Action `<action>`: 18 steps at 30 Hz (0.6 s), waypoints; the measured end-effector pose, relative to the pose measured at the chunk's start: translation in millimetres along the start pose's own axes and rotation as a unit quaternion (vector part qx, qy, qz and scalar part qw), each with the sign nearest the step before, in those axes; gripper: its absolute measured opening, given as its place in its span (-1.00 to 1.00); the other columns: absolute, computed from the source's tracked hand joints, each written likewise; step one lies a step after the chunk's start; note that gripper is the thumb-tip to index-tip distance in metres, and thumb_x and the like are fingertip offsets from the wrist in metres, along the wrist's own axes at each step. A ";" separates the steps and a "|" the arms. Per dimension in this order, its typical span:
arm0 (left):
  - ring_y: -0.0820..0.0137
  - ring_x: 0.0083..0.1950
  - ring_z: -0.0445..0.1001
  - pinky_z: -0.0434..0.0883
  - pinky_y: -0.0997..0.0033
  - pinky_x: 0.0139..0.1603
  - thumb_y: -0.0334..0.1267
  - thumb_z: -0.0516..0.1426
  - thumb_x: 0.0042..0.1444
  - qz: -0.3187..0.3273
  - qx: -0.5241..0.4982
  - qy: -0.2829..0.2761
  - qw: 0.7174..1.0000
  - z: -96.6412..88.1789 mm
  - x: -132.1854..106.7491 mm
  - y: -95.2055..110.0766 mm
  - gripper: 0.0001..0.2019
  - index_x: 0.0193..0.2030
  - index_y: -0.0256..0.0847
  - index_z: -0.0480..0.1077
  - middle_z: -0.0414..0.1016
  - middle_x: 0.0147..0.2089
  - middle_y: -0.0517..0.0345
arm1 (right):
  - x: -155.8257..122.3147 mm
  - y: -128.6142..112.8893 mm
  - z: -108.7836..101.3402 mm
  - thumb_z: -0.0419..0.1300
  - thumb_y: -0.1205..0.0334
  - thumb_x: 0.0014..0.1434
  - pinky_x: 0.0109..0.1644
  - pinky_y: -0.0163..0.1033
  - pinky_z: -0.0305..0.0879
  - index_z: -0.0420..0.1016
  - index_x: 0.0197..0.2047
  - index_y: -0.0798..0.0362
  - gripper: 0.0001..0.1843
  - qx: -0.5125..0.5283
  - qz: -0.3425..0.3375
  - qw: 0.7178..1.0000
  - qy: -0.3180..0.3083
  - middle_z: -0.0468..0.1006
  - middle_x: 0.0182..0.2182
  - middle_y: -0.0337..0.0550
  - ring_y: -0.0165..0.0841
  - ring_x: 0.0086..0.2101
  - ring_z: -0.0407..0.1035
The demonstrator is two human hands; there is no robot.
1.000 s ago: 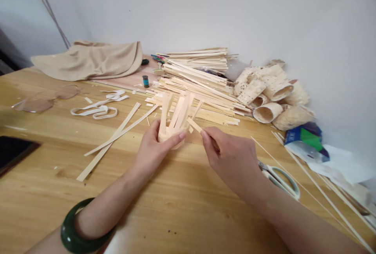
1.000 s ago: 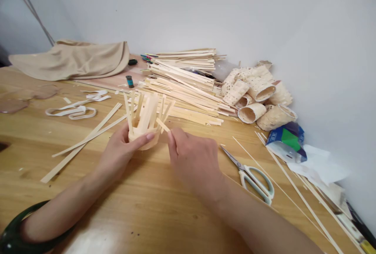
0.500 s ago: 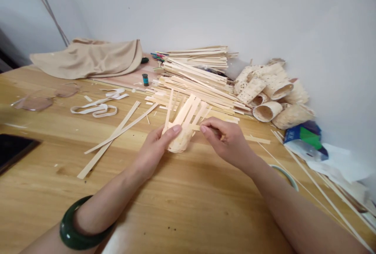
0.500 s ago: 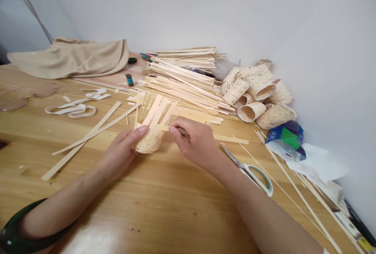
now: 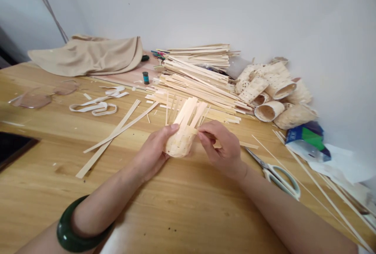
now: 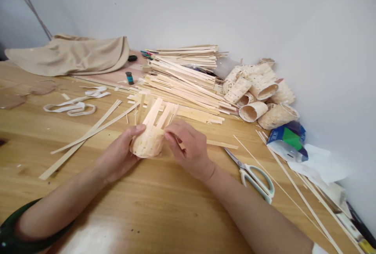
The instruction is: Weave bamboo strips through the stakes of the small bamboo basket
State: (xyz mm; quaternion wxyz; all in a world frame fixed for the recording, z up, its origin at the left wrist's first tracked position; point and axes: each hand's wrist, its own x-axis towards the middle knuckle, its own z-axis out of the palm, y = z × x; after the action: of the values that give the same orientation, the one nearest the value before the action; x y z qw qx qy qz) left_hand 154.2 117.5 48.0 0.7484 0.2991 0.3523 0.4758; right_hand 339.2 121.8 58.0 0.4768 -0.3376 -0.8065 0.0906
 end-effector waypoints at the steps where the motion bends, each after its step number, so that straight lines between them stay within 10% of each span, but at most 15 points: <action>1: 0.21 -0.21 0.58 0.63 0.29 -0.31 -0.03 0.34 0.05 -0.010 -0.009 0.004 1.000 0.2 -0.3 0.8 -0.66 -0.17 -0.27 0.63 0.69 -0.14 -0.06 | -1.0 2.6 1.0 0.14 0.37 0.36 -0.37 -0.29 0.40 0.53 -0.13 -0.01 -0.85 -0.007 -0.020 1.000 0.009 0.62 -0.28 -0.12 -0.37 -0.34 0.48; 18: 0.29 -0.31 0.56 0.67 0.29 -0.38 -0.30 0.24 0.16 -0.060 -0.053 -0.037 0.996 -7.7 -1.9 8.7 -0.84 -0.29 -0.33 0.64 0.69 -0.21 -0.09 | 0.8 -2.4 -4.2 0.17 0.46 0.35 -0.47 -0.38 0.35 0.49 -0.12 0.00 -0.83 -0.019 -0.044 0.999 0.018 0.56 -0.28 -0.13 -0.40 -0.32 0.48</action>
State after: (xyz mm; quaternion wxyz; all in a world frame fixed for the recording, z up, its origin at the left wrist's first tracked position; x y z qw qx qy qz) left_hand 143.0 119.8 50.9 0.8029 0.2548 0.3158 0.4368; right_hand 341.4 119.7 61.9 0.4883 -0.3128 -0.8132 0.0483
